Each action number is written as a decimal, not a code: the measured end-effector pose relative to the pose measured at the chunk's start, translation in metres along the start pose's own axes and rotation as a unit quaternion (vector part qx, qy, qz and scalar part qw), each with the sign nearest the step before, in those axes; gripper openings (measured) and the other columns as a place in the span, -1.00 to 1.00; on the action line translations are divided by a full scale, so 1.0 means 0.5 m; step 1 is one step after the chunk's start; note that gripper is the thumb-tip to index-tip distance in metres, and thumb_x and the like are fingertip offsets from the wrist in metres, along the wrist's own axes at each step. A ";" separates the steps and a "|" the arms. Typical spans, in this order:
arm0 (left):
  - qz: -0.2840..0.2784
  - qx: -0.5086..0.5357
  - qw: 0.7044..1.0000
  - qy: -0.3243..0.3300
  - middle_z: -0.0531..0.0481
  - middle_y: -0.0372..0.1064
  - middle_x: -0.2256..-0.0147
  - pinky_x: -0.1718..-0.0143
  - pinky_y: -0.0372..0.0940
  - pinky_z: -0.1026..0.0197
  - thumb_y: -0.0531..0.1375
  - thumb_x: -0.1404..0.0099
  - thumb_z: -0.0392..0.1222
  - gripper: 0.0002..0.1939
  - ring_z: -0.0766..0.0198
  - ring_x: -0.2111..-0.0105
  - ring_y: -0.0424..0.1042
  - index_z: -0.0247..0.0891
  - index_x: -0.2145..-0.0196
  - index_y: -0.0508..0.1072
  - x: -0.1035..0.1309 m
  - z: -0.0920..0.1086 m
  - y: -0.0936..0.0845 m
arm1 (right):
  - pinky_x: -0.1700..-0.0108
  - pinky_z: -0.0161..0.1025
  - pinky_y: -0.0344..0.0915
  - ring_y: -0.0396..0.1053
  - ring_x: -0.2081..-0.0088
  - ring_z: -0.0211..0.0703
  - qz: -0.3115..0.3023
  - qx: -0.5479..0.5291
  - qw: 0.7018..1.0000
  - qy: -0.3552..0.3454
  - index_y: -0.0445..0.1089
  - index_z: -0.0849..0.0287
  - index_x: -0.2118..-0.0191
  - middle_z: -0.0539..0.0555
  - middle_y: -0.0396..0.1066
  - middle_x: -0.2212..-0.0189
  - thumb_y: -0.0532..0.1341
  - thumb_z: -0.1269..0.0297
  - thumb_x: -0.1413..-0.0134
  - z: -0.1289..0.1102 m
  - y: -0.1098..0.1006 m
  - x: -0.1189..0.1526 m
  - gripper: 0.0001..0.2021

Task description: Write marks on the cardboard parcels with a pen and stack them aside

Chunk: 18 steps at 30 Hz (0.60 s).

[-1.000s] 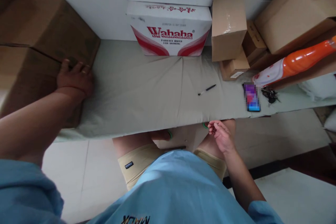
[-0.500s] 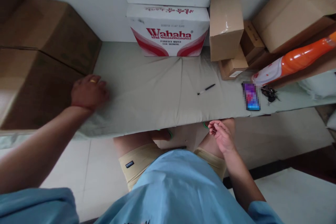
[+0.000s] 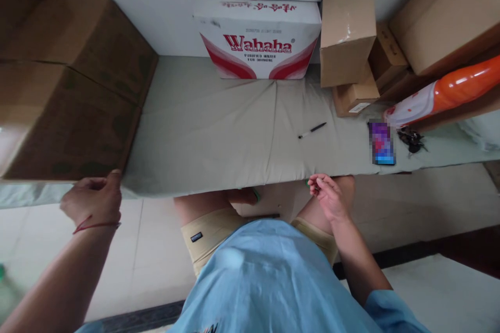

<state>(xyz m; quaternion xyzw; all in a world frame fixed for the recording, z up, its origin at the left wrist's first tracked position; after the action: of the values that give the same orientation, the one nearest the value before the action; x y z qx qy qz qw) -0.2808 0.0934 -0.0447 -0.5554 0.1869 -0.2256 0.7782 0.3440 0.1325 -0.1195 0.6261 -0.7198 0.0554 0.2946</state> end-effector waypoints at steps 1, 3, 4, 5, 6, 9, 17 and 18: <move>0.006 0.008 1.000 -0.016 0.01 0.25 0.63 0.11 0.47 -0.21 0.15 -0.12 0.28 -0.64 -0.13 0.39 0.49 -0.04 0.54 0.29 -0.003 -0.004 -0.001 | 0.31 -0.31 0.36 0.40 0.35 -0.26 -0.001 0.000 1.000 -0.002 0.65 0.10 0.26 0.08 0.59 0.34 0.59 -0.08 0.08 -0.001 0.000 0.001 -0.61; 0.008 0.021 0.999 -0.024 -0.02 0.30 0.56 0.01 0.46 -0.29 0.17 -0.11 0.25 -0.67 -0.22 0.29 0.53 -0.04 0.51 0.33 -0.003 -0.004 0.002 | 0.31 -0.31 0.37 0.41 0.35 -0.25 0.001 0.002 1.000 -0.009 0.65 0.09 0.24 0.08 0.59 0.33 0.58 -0.08 0.05 -0.001 -0.004 0.005 -0.62; 0.004 0.022 1.000 -0.015 -0.05 0.33 0.53 -0.03 0.46 -0.32 0.16 -0.12 0.22 -0.69 -0.26 0.23 0.55 -0.04 0.49 0.36 0.000 0.000 0.006 | 0.31 -0.30 0.37 0.41 0.35 -0.25 0.002 0.004 1.000 -0.013 0.64 0.10 0.24 0.08 0.59 0.33 0.57 -0.08 0.04 0.000 -0.008 0.007 -0.62; 0.004 0.024 1.000 -0.003 -0.08 0.37 0.49 -0.06 0.45 -0.35 0.15 -0.12 0.20 -0.70 -0.30 0.17 0.56 -0.05 0.45 0.40 0.006 0.005 0.010 | 0.32 -0.29 0.37 0.41 0.35 -0.25 0.004 0.006 1.000 -0.016 0.64 0.10 0.24 0.08 0.58 0.33 0.56 -0.08 0.03 0.002 -0.013 0.009 -0.62; 0.003 0.025 1.000 0.012 -0.11 0.41 0.44 -0.11 0.43 -0.38 0.15 -0.13 0.19 -0.70 -0.34 0.09 0.55 -0.07 0.40 0.46 0.014 0.010 0.016 | 0.32 -0.29 0.37 0.40 0.35 -0.24 0.007 0.009 1.000 -0.020 0.63 0.10 0.23 0.08 0.58 0.33 0.56 -0.08 0.01 0.003 -0.019 0.011 -0.62; -0.006 0.032 0.997 0.070 -0.27 0.51 0.23 -0.23 0.37 -0.46 0.15 -0.18 0.17 -0.52 -0.42 -0.13 0.47 -0.20 0.13 0.59 0.048 0.033 0.040 | 0.34 -0.28 0.34 0.39 0.37 -0.24 0.020 0.020 0.999 -0.033 0.62 0.10 0.23 0.08 0.57 0.34 0.55 -0.08 0.00 0.001 -0.037 0.012 -0.62; -0.027 0.081 0.967 0.240 -0.49 0.41 -0.22 -0.44 0.23 -0.26 0.12 -0.38 0.03 -0.48 -0.25 -0.34 0.35 -0.40 -0.11 0.50 0.124 0.142 0.144 | 0.29 -0.23 0.36 0.37 0.36 -0.22 0.103 0.131 0.971 -0.172 0.56 0.11 0.18 0.07 0.54 0.32 0.48 -0.04 -0.07 -0.137 -0.055 -0.039 -0.65; -0.024 0.083 0.966 0.243 -0.51 0.40 -0.22 -0.43 0.23 -0.26 0.14 -0.38 0.00 -0.50 -0.26 -0.33 0.37 -0.41 -0.11 0.50 0.129 0.147 0.155 | 0.25 -0.21 0.39 0.40 0.32 -0.20 0.125 0.183 0.953 -0.207 0.55 0.10 0.12 0.07 0.55 0.28 0.46 -0.05 -0.10 -0.172 -0.056 -0.051 -0.63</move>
<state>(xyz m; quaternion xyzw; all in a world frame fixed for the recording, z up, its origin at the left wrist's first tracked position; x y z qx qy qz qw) -0.1765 0.1364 -0.0978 -0.4213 0.3377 -0.3874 0.7473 0.4017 0.1872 -0.0693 0.5722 -0.8150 0.0911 0.0103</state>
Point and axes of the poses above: each hand's wrist, its own x-axis away from the middle knuckle, its own y-axis out of the palm, z = x × y, the point moved 8 cm from there along -x, towards the middle knuckle
